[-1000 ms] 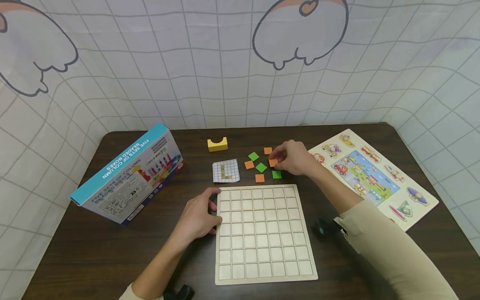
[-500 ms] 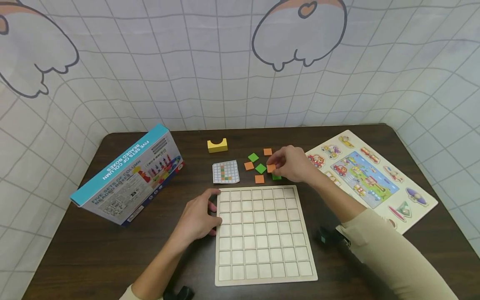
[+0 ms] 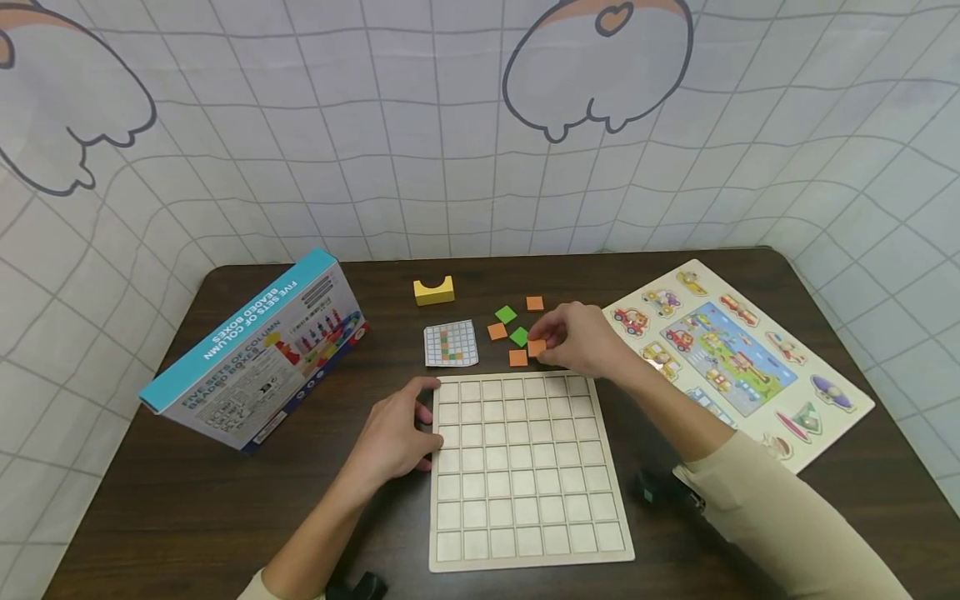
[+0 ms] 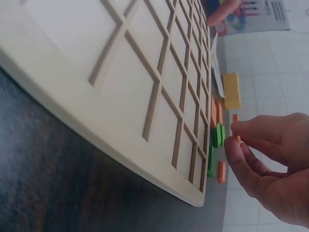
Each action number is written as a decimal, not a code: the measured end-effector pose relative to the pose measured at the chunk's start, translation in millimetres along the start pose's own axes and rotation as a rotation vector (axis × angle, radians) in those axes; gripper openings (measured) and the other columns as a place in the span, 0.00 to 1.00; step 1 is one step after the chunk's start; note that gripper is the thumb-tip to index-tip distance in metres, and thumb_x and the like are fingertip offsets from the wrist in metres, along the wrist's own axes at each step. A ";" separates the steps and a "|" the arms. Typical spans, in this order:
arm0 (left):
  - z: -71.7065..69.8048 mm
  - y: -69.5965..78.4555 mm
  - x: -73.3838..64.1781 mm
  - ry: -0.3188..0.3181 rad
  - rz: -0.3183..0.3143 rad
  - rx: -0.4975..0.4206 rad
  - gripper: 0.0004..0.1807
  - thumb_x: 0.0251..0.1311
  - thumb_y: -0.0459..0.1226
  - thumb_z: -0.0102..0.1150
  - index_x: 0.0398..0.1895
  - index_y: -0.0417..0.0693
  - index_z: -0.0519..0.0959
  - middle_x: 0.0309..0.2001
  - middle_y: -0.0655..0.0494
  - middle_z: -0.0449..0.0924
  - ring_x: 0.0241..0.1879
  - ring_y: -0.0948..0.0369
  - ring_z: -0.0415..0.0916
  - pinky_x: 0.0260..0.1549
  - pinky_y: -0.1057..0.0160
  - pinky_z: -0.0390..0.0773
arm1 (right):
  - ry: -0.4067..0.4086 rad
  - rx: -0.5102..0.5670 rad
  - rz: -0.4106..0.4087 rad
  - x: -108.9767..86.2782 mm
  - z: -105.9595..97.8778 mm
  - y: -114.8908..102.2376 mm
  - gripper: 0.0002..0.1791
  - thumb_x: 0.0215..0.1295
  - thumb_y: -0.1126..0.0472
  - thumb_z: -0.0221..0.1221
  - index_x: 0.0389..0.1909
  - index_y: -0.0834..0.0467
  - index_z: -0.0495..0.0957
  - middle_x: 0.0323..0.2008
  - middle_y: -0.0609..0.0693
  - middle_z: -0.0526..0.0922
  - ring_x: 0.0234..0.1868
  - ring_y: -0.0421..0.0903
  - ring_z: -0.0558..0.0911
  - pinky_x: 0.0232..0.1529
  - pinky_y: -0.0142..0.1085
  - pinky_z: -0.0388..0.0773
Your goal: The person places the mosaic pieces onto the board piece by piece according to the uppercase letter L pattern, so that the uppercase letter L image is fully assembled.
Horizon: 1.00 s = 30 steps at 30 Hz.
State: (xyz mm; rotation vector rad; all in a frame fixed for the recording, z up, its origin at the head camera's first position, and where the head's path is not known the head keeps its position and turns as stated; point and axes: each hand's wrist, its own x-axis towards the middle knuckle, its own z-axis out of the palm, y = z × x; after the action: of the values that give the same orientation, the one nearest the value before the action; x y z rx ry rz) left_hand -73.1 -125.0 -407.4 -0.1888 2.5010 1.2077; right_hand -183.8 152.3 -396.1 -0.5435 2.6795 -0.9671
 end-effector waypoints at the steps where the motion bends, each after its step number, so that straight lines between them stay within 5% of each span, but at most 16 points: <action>1: 0.0 0.0 0.0 0.000 0.001 0.000 0.42 0.53 0.23 0.70 0.73 0.51 0.70 0.42 0.46 0.75 0.21 0.57 0.79 0.16 0.60 0.86 | -0.001 0.002 0.001 -0.8 0.7 -1.0 0.11 0.61 0.66 0.71 0.45 0.57 0.89 0.35 0.49 0.86 0.37 0.44 0.81 0.39 0.36 0.80; 30: -0.3 -1.0 0.3 -0.002 0.001 -0.020 0.42 0.53 0.23 0.70 0.73 0.51 0.70 0.42 0.45 0.75 0.21 0.57 0.79 0.17 0.60 0.86 | -0.035 0.055 0.005 -20.2 24.6 -22.1 0.11 0.56 0.65 0.74 0.41 0.56 0.89 0.33 0.46 0.86 0.35 0.41 0.81 0.37 0.33 0.80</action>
State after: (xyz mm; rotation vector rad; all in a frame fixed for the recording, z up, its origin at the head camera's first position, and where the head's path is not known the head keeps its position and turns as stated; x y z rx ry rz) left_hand -73.2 -125.9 -408.1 -0.1908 2.4880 1.2336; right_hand -151.3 131.2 -398.2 -0.5370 2.6137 -1.0174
